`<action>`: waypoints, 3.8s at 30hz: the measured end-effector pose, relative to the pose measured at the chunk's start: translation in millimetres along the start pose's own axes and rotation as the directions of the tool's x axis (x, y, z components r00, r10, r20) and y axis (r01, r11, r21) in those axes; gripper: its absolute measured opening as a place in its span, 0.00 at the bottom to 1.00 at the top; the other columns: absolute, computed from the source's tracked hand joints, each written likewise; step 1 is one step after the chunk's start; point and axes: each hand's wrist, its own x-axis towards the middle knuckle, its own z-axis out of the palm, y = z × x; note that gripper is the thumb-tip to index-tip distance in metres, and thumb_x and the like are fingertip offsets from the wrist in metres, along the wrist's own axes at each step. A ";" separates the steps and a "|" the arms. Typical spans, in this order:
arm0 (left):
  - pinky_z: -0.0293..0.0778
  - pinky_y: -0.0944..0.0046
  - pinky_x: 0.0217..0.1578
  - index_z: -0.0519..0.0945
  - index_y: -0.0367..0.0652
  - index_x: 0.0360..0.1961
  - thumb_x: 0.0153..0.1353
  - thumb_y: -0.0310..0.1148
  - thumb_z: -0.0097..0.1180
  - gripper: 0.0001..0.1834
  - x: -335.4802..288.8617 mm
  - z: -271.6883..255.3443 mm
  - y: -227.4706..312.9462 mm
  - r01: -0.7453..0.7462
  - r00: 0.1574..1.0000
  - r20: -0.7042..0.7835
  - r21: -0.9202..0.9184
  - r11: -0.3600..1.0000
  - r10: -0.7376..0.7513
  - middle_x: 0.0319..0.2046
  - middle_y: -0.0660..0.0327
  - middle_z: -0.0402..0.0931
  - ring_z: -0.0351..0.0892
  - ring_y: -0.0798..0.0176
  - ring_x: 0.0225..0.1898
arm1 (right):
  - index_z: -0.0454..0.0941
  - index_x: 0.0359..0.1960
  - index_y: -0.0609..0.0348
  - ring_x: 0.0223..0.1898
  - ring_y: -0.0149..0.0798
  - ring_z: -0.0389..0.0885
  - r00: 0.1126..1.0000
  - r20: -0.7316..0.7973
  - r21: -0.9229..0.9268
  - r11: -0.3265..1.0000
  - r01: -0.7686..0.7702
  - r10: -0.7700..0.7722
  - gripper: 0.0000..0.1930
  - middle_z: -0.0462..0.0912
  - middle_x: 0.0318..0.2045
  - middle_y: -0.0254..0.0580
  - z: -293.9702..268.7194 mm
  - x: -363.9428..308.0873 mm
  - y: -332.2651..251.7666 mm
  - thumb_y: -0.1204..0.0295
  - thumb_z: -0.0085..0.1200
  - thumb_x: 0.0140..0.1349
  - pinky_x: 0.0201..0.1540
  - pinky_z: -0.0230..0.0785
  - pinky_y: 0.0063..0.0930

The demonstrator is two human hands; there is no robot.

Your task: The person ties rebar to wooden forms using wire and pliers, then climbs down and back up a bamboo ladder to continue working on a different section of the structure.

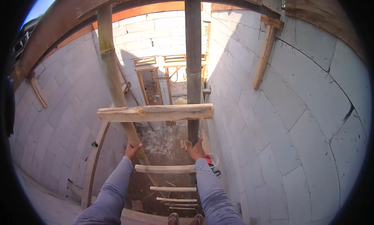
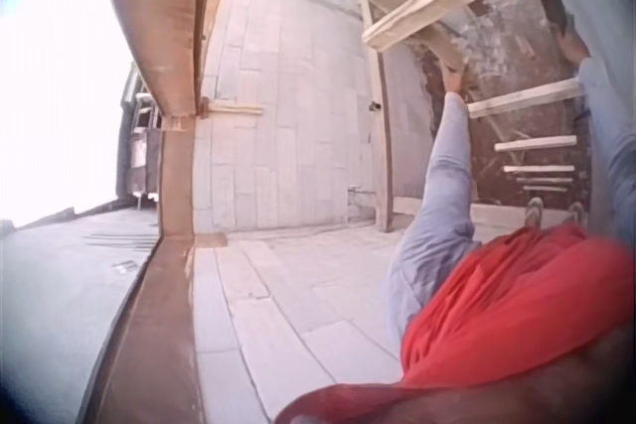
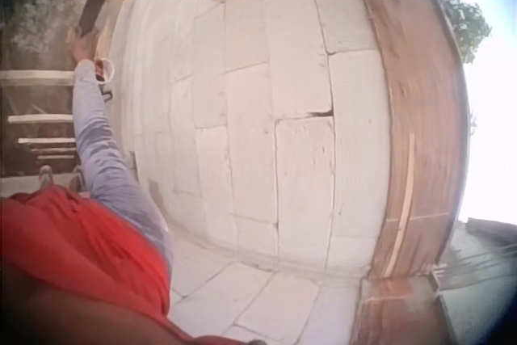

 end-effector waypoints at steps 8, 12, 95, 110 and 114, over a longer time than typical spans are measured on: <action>0.80 0.57 0.48 0.79 0.39 0.51 0.42 0.26 0.79 0.32 22.2 2.8 -39.8 0.024 0.977 -0.212 0.051 0.998 -0.013 0.44 0.57 0.84 0.85 0.57 0.44 | 0.47 0.70 0.59 0.60 0.67 0.79 0.989 -0.047 0.007 0.990 0.141 -0.141 0.49 0.79 0.57 0.71 12.9 3.7 0.8 0.53 0.70 0.59 0.63 0.71 0.47; 0.80 0.57 0.41 0.80 0.37 0.44 0.47 0.28 0.78 0.24 11.2 20.1 -19.8 0.182 0.958 -0.230 0.025 0.983 -0.171 0.38 0.59 0.84 0.84 0.59 0.36 | 0.56 0.63 0.73 0.54 0.66 0.82 0.994 -0.050 -0.020 0.995 0.096 -0.097 0.45 0.82 0.50 0.72 9.2 6.3 10.0 0.60 0.73 0.55 0.57 0.74 0.46; 0.78 0.61 0.42 0.78 0.34 0.47 0.54 0.44 0.74 0.28 198.9 -41.6 536.8 -0.656 0.736 -0.202 0.024 0.754 0.646 0.40 0.57 0.80 0.81 0.63 0.40 | 0.83 0.50 0.65 0.45 0.48 0.89 0.046 -0.638 -0.608 0.539 0.583 -0.769 0.37 0.89 0.43 0.51 -413.1 128.6 -596.4 0.36 0.59 0.64 0.50 0.79 0.40; 0.78 0.63 0.40 0.76 0.36 0.51 0.58 0.33 0.72 0.24 202.5 -38.5 530.8 -0.596 0.799 -0.207 -0.147 0.789 0.565 0.41 0.58 0.80 0.81 0.66 0.41 | 0.83 0.37 0.67 0.26 0.34 0.82 0.559 -0.365 -0.146 0.639 0.755 -0.745 0.19 0.84 0.28 0.39 -393.2 209.8 -703.9 0.59 0.69 0.61 0.31 0.75 0.32; 0.80 0.64 0.37 0.71 0.38 0.56 0.59 0.29 0.69 0.27 209.8 -41.0 524.4 -0.613 0.782 -0.189 -0.060 0.787 0.594 0.39 0.60 0.78 0.81 0.65 0.34 | 0.83 0.36 0.71 0.29 0.36 0.84 0.513 -0.371 -0.147 0.594 0.791 -0.774 0.22 0.85 0.28 0.43 -396.8 212.2 -694.2 0.59 0.69 0.59 0.35 0.76 0.34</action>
